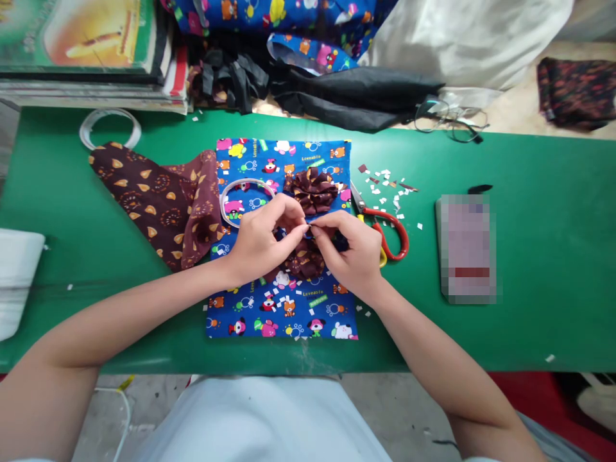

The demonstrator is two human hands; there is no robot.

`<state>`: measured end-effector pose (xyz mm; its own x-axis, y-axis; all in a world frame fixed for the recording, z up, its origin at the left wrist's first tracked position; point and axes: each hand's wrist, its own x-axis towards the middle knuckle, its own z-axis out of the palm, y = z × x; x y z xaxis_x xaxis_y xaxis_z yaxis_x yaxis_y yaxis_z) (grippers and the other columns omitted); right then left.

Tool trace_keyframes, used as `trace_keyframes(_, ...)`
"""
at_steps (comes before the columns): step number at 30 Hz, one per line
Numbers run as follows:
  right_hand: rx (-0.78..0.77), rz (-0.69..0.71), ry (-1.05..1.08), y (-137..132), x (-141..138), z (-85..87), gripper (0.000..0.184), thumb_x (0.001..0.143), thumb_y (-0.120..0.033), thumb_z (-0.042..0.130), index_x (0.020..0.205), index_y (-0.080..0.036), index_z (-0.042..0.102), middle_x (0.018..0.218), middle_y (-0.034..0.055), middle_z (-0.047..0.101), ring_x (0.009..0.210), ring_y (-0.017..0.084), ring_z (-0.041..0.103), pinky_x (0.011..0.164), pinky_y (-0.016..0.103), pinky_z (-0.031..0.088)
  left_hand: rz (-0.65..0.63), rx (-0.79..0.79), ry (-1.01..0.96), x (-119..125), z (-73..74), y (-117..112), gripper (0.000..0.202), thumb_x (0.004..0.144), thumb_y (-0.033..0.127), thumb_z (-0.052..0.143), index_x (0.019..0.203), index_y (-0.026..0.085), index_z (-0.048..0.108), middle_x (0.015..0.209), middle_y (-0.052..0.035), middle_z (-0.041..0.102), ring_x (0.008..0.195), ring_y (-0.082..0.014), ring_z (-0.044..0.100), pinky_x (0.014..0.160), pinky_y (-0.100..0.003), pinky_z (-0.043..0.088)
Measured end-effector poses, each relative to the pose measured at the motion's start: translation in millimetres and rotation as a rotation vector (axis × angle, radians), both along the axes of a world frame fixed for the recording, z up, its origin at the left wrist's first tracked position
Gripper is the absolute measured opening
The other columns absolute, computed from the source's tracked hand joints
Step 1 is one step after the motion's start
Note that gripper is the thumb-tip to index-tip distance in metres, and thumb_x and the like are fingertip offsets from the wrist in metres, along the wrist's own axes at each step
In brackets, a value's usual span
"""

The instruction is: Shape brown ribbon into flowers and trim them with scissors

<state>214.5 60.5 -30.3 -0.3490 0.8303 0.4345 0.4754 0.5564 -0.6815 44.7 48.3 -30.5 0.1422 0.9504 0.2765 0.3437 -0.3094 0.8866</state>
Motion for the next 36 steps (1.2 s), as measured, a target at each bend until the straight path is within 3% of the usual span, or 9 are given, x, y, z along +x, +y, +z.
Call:
trace_keyframes(7,0.131,0.054,-0.045,2.3,1.7,-3.7,0.011,0.087,-0.011,0.053,0.088,-0.019,0.06,0.079,0.0045,0.067,0.075,0.016,0.063,0.065,0.028,0.05,-0.002,0.008,0.052,0.2,0.1,-0.2,0.009,0.082,0.014,0.059,0.088,0.019,0.053,0.08,0.0017,0.062,0.071,-0.0093,0.063,0.067,-0.022,0.054)
trace_keyframes(23,0.142,0.033,-0.038,1.4,1.7,-4.2,0.01,0.084,-0.012,0.055,0.083,-0.022,0.059,0.075,0.0026,0.066,0.07,0.016,0.061,0.062,0.029,0.048,-0.027,0.055,0.087,-0.6,1.1,0.8,0.007,0.082,0.014,0.059,0.086,0.018,0.055,0.078,0.0027,0.062,0.069,-0.0075,0.06,0.066,-0.02,0.051)
trace_keyframes(30,0.186,-0.013,-0.016,0.7,1.7,-0.8,0.01,0.081,-0.012,0.059,0.079,-0.022,0.06,0.07,0.0008,0.068,0.065,0.014,0.061,0.057,0.027,0.048,-0.028,0.168,0.222,-0.6,7.3,2.9,0.007,0.082,0.014,0.059,0.088,0.017,0.061,0.084,-0.0013,0.064,0.071,-0.01,0.058,0.067,-0.023,0.049)
trace_keyframes(36,0.177,-0.009,0.001,0.8,2.7,1.1,0.01,0.081,-0.013,0.059,0.078,-0.023,0.06,0.069,0.0005,0.067,0.062,0.014,0.06,0.056,0.028,0.047,-0.13,0.129,0.201,-1.5,7.2,3.7,0.01,0.087,0.018,0.053,0.085,0.016,0.062,0.083,-0.0035,0.063,0.076,-0.0124,0.058,0.07,-0.026,0.047)
